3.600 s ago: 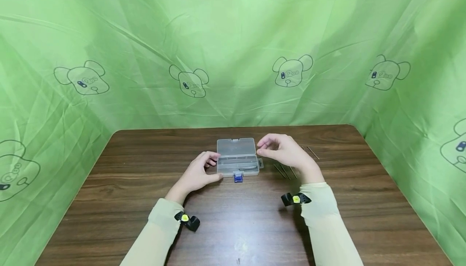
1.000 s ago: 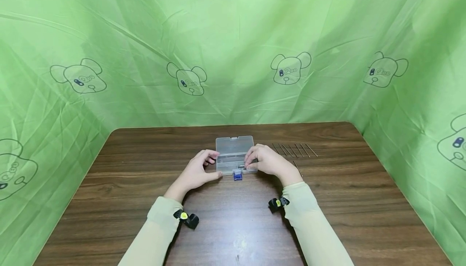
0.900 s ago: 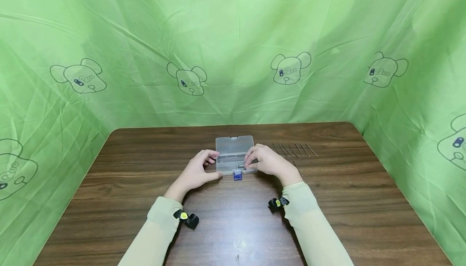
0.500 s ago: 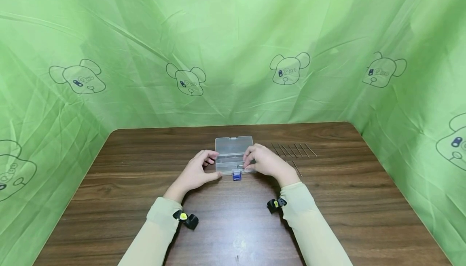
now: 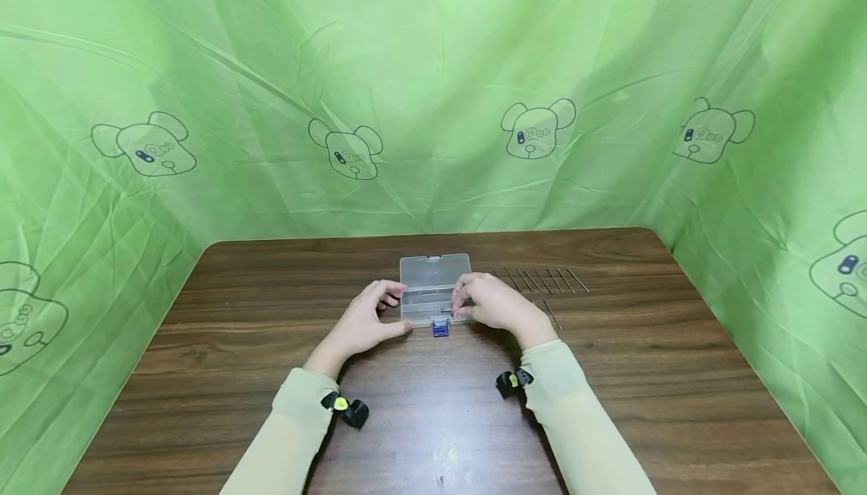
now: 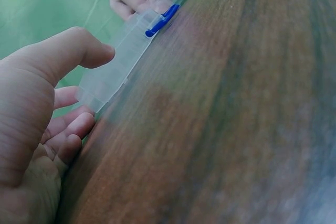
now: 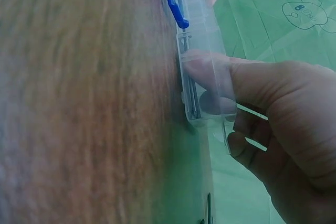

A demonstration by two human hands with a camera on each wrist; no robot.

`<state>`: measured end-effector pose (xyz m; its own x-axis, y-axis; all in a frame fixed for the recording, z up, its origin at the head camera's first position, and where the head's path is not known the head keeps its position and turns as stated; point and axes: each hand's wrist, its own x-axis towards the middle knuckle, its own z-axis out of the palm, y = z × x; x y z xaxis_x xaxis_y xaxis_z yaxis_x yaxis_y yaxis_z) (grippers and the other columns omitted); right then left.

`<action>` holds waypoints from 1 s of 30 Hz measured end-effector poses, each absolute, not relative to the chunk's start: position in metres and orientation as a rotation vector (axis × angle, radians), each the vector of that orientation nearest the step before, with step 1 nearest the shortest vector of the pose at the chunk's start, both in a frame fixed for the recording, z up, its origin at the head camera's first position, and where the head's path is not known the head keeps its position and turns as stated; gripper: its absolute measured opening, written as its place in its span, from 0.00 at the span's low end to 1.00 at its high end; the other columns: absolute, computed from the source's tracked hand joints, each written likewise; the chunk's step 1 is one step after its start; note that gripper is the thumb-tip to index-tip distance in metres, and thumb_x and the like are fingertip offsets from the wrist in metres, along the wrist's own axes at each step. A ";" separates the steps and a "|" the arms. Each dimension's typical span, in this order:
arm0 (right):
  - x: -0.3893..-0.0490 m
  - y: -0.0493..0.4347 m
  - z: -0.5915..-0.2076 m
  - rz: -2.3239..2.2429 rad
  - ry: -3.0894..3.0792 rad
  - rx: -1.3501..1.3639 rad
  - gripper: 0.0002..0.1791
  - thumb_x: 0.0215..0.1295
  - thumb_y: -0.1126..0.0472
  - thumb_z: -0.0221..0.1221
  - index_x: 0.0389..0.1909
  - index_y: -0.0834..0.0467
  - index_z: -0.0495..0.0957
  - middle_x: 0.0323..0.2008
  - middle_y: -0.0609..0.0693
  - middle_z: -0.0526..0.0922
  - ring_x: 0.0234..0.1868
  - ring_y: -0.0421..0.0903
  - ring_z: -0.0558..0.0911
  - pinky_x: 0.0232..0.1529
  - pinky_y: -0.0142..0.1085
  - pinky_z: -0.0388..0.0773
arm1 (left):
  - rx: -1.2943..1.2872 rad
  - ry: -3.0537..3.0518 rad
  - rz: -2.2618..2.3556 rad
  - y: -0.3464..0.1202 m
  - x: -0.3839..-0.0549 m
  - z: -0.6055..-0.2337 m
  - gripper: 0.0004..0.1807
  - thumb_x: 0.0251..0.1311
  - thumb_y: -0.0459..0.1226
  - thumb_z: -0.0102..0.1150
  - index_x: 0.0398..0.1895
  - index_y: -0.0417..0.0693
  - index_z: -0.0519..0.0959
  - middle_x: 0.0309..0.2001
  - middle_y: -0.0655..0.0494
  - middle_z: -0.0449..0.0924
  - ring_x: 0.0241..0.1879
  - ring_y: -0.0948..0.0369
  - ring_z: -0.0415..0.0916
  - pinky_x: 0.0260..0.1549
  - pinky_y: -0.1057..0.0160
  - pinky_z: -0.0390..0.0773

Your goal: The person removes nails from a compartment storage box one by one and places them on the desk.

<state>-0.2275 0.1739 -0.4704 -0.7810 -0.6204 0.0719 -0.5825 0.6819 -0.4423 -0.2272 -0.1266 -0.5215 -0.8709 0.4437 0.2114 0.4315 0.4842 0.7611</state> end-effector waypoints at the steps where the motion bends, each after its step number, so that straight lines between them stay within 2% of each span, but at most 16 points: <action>1: -0.227 0.174 -0.470 -0.696 2.801 -1.006 0.03 0.69 0.62 0.74 0.34 0.53 0.91 0.46 0.43 0.86 0.51 0.45 0.85 0.62 0.45 0.81 | 0.793 2.695 1.374 -0.126 -0.227 -0.521 0.36 0.55 0.39 0.84 0.67 0.45 0.79 0.56 0.53 0.81 0.53 0.56 0.81 0.56 0.49 0.80; 12: -0.223 0.182 -0.453 -0.777 2.772 -0.999 0.04 0.70 0.62 0.73 0.34 0.53 0.89 0.47 0.47 0.87 0.52 0.47 0.86 0.62 0.46 0.82 | 0.793 2.685 1.372 -0.125 -0.227 -0.519 0.36 0.57 0.40 0.84 0.68 0.45 0.80 0.58 0.52 0.81 0.53 0.56 0.81 0.57 0.49 0.80; 20: -0.223 0.188 -0.448 -0.887 2.763 -0.963 0.03 0.73 0.61 0.71 0.38 0.50 0.88 0.45 0.42 0.86 0.49 0.43 0.85 0.58 0.45 0.82 | 0.795 2.698 1.364 -0.127 -0.226 -0.519 0.36 0.56 0.41 0.84 0.68 0.46 0.80 0.58 0.53 0.81 0.53 0.56 0.82 0.57 0.49 0.80; 30: -0.219 0.188 -0.439 -0.944 2.751 -0.904 0.02 0.77 0.57 0.68 0.43 0.51 0.88 0.45 0.41 0.86 0.47 0.42 0.83 0.56 0.47 0.82 | 0.799 2.700 1.370 -0.127 -0.226 -0.521 0.36 0.57 0.41 0.84 0.68 0.47 0.80 0.58 0.53 0.81 0.53 0.56 0.81 0.57 0.48 0.80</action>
